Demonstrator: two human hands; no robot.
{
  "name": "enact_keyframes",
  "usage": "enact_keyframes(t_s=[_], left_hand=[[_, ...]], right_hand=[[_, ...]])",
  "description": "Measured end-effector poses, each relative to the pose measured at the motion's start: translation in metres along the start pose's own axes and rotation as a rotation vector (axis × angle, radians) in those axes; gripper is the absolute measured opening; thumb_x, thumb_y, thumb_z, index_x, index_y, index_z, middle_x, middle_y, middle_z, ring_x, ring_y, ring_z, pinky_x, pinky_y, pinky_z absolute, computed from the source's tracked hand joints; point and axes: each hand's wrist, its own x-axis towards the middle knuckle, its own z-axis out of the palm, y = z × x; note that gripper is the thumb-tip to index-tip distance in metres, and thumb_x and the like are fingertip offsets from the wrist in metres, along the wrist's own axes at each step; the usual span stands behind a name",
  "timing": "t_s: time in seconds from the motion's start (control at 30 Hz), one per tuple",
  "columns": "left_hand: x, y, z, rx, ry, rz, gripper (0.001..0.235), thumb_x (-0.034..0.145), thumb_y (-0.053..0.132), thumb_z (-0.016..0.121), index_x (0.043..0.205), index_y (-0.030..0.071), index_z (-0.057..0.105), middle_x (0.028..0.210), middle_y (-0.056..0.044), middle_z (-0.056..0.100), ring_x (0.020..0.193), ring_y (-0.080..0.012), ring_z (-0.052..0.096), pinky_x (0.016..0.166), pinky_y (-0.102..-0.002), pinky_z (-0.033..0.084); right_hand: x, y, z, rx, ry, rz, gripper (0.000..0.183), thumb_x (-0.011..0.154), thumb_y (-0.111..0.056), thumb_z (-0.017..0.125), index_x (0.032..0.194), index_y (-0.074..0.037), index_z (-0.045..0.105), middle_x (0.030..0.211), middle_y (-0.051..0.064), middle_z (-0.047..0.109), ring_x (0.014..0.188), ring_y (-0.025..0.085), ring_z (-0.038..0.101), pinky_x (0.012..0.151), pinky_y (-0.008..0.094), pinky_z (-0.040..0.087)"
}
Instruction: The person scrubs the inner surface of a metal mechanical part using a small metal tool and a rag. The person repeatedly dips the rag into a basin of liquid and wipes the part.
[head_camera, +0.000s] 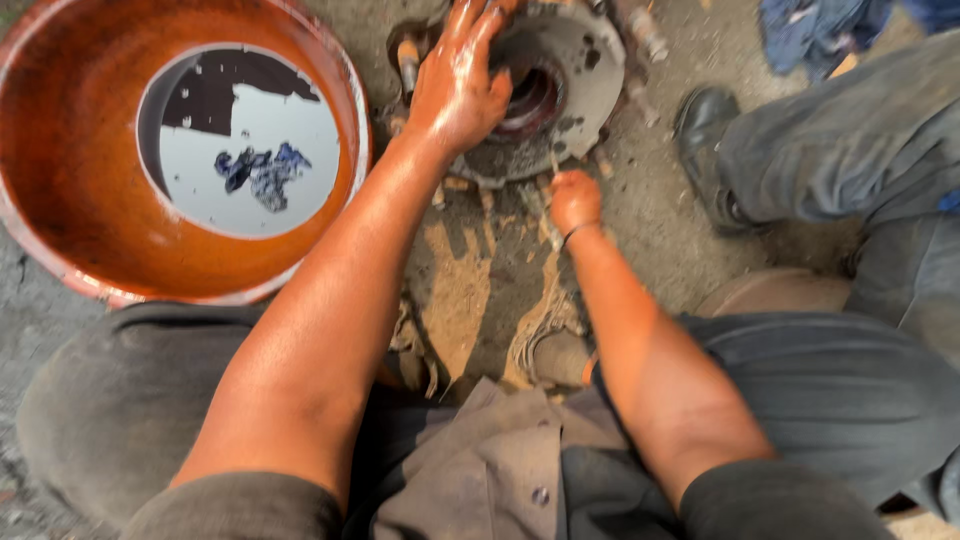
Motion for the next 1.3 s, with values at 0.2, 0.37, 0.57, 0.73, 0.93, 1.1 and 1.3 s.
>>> enact_keyframes(t_s=[0.2, 0.37, 0.57, 0.73, 0.93, 1.1, 1.3], left_hand=[[-0.002, 0.007, -0.001, -0.014, -0.057, -0.056, 0.053, 0.093, 0.006, 0.073, 0.143, 0.011, 0.053, 0.146, -0.013, 0.054, 0.132, -0.0418, 0.058, 0.106, -0.05, 0.051], [-0.001, 0.006, -0.001, -0.002, -0.06, -0.042, 0.058, 0.09, 0.006, 0.073, 0.144, 0.01, 0.052, 0.147, -0.016, 0.05, 0.131, -0.0432, 0.056, 0.105, -0.05, 0.051], [0.004, 0.01, -0.006, 0.031, -0.119, -0.091, 0.062, 0.088, 0.008, 0.074, 0.145, 0.013, 0.049, 0.153, -0.015, 0.044, 0.133, -0.0432, 0.055, 0.106, -0.051, 0.051], [0.004, 0.012, -0.009, 0.061, -0.165, -0.081, 0.075, 0.086, 0.007, 0.074, 0.153, 0.02, 0.044, 0.165, -0.015, 0.028, 0.143, -0.0435, 0.044, 0.108, -0.051, 0.048], [0.003, -0.003, -0.012, 0.068, -0.252, -0.082, 0.077, 0.09, 0.011, 0.075, 0.157, 0.024, 0.039, 0.17, -0.01, 0.022, 0.151, -0.0385, 0.036, 0.117, -0.049, 0.043], [0.012, -0.004, -0.014, -0.004, -0.256, -0.063, 0.074, 0.092, 0.006, 0.071, 0.157, 0.027, 0.043, 0.171, -0.009, 0.023, 0.153, -0.0376, 0.035, 0.119, -0.047, 0.042], [0.008, 0.009, -0.015, -0.159, -0.047, -0.047, 0.059, 0.09, 0.002, 0.064, 0.147, 0.016, 0.056, 0.158, -0.023, 0.045, 0.138, -0.0432, 0.049, 0.111, -0.046, 0.047]], right_hand=[[-0.005, -0.049, -0.052, 0.437, -0.136, 0.507, 0.018, 0.104, -0.029, 0.054, 0.102, -0.013, 0.063, 0.057, -0.001, 0.048, 0.04, 0.01, 0.038, 0.038, 0.031, 0.03], [-0.03, -0.079, -0.024, 0.533, -0.067, 0.523, 0.02, 0.106, -0.028, 0.052, 0.103, -0.01, 0.061, 0.057, 0.0, 0.049, 0.038, 0.011, 0.039, 0.036, 0.031, 0.029], [-0.029, -0.075, -0.013, 0.53, -0.056, 0.519, 0.022, 0.106, -0.029, 0.051, 0.105, -0.009, 0.06, 0.058, 0.001, 0.049, 0.037, 0.011, 0.04, 0.034, 0.03, 0.031], [-0.052, -0.091, 0.021, 0.23, -0.203, 0.555, 0.02, 0.104, -0.027, 0.05, 0.107, -0.011, 0.063, 0.075, 0.007, 0.055, 0.057, 0.019, 0.05, 0.052, 0.036, 0.038], [-0.069, -0.096, 0.084, -0.036, -0.215, 0.184, 0.031, 0.108, -0.031, 0.052, 0.113, -0.001, 0.058, 0.098, 0.017, 0.057, 0.08, 0.031, 0.058, 0.073, 0.044, 0.048], [-0.048, -0.114, 0.064, 0.151, -0.15, 0.087, 0.028, 0.102, -0.027, 0.055, 0.106, 0.0, 0.061, 0.079, 0.014, 0.068, 0.065, 0.026, 0.065, 0.062, 0.044, 0.053], [-0.052, -0.106, 0.048, -0.054, -0.229, 0.203, 0.026, 0.102, -0.025, 0.056, 0.106, -0.001, 0.061, 0.08, 0.017, 0.068, 0.068, 0.03, 0.065, 0.063, 0.048, 0.052]])
